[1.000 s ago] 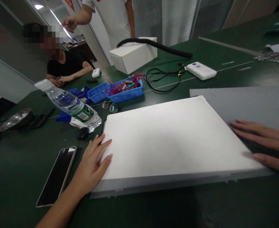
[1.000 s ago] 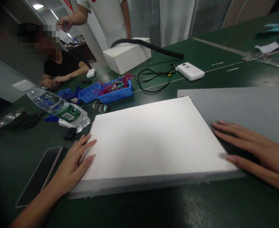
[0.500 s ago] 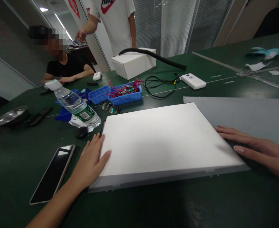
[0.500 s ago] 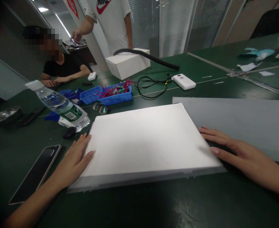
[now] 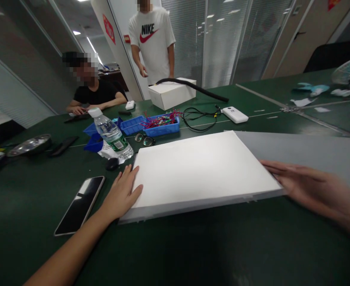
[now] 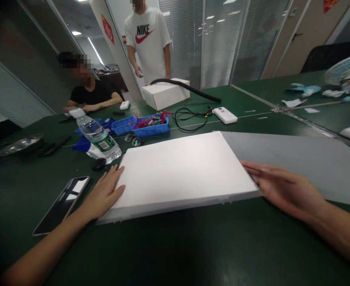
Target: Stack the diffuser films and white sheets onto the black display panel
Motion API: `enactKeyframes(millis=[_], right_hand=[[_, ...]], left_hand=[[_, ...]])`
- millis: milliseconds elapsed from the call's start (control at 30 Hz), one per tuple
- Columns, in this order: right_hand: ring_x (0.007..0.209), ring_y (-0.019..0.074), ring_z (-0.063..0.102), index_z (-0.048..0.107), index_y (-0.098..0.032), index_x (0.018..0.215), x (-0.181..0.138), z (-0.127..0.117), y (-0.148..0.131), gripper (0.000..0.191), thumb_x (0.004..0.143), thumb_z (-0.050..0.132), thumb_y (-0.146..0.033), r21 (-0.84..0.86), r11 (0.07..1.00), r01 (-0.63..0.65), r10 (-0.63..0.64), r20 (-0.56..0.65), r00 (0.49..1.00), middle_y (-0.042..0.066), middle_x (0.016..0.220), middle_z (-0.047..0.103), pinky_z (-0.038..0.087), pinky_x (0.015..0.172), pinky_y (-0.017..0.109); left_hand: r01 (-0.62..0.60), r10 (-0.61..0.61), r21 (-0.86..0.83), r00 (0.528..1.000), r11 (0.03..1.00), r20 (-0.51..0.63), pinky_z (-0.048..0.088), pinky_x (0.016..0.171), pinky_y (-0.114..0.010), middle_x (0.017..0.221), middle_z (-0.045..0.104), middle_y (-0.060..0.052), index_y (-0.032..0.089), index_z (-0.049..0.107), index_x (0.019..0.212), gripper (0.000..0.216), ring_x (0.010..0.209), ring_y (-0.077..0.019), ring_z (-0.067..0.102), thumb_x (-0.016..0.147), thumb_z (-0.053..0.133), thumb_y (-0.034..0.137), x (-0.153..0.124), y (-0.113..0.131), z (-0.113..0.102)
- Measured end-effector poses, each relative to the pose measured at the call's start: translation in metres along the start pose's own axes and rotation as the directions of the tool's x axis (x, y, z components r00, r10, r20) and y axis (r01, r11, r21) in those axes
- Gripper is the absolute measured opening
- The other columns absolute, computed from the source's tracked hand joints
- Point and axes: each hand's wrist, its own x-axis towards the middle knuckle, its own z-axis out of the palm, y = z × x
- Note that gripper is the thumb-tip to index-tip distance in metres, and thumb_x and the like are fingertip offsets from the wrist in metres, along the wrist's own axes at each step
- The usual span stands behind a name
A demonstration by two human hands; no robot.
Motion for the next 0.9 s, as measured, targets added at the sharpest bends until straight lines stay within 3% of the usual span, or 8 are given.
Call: enactKeyframes(millis=[200,300,400,467,567,767,900], right_hand=[[0.119,0.0288,0.073,0.070,-0.021,0.142,-0.008,0.019,-0.008,0.051,0.094,0.055,-0.025,0.162,0.981,-0.103,0.104,0.002,0.995,0.016,0.147,0.064,0.068,0.086,0.034],[0.096,0.0229,0.076,0.062,-0.027,0.155,-0.010,0.020,-0.006,0.056,0.099,0.055,-0.021,0.139,0.988,-0.070,0.069,0.011,0.998,0.012,0.136,0.069,0.068,0.072,0.029],[0.059,0.0155,0.065,0.053,-0.034,0.164,-0.010,0.021,-0.001,0.069,0.098,0.059,-0.016,0.010,1.000,-0.018,0.018,0.010,1.000,0.008,0.106,0.073,0.055,0.043,0.020],[0.048,0.0125,0.055,0.045,-0.036,0.170,-0.009,0.023,0.001,0.078,0.097,0.062,-0.015,-0.042,0.999,0.003,-0.004,-0.009,1.000,0.005,0.093,0.071,0.045,0.032,0.018],[0.049,0.0126,0.056,0.037,-0.036,0.173,-0.007,0.023,0.002,0.085,0.096,0.066,-0.015,-0.078,0.997,0.019,-0.022,-0.039,0.999,0.003,0.094,0.070,0.046,0.030,0.020],[0.057,0.0124,0.062,0.062,-0.024,0.153,-0.002,0.013,-0.001,0.055,0.099,0.058,-0.016,-0.090,0.995,0.035,-0.036,0.000,0.999,0.008,0.107,0.070,0.051,0.034,0.021],[0.059,0.0124,0.062,0.064,-0.023,0.148,0.000,0.010,0.002,0.051,0.098,0.063,-0.016,-0.123,0.991,0.044,-0.044,0.005,0.999,0.005,0.098,0.067,0.055,0.037,0.023]], left_hand=[[0.051,-0.050,-0.026,0.998,0.998,0.031,0.025,0.134,-0.067,0.174,0.043,-0.025,0.011,0.046,0.163,0.078,0.167,-0.0430,0.030,0.103,0.044,0.059,0.001,0.010,-0.006],[0.062,-0.061,-0.090,0.998,0.994,0.015,0.026,0.133,-0.068,0.174,0.045,-0.021,0.016,0.046,0.165,0.080,0.166,-0.0442,0.033,0.098,0.052,0.060,0.001,0.011,-0.009],[0.092,-0.091,-0.234,0.996,0.968,0.014,0.026,0.134,-0.066,0.177,0.040,-0.021,0.014,0.042,0.167,0.094,0.164,-0.0462,0.035,0.091,0.062,0.066,0.003,0.006,-0.011],[0.116,-0.130,-0.399,0.991,0.910,-0.009,0.028,0.135,-0.059,0.176,0.042,-0.019,0.013,0.042,0.168,0.095,0.164,-0.0428,0.037,0.091,0.059,0.066,0.004,0.001,-0.011],[0.105,-0.139,-0.511,0.990,0.853,-0.029,0.025,0.137,-0.057,0.176,0.043,-0.018,0.013,0.045,0.166,0.096,0.164,-0.0419,0.038,0.088,0.064,0.065,0.004,-0.006,-0.009],[0.102,-0.155,-0.576,0.987,0.811,-0.044,0.034,0.133,-0.055,0.172,0.046,-0.024,0.005,0.043,0.166,0.091,0.159,-0.0394,0.048,0.092,0.058,0.056,0.003,-0.007,-0.003],[0.115,-0.173,-0.533,0.983,0.838,-0.059,0.035,0.134,-0.051,0.162,0.061,-0.017,0.010,0.060,0.156,0.076,0.153,-0.0365,0.056,0.088,0.060,0.044,0.001,-0.004,-0.010]])
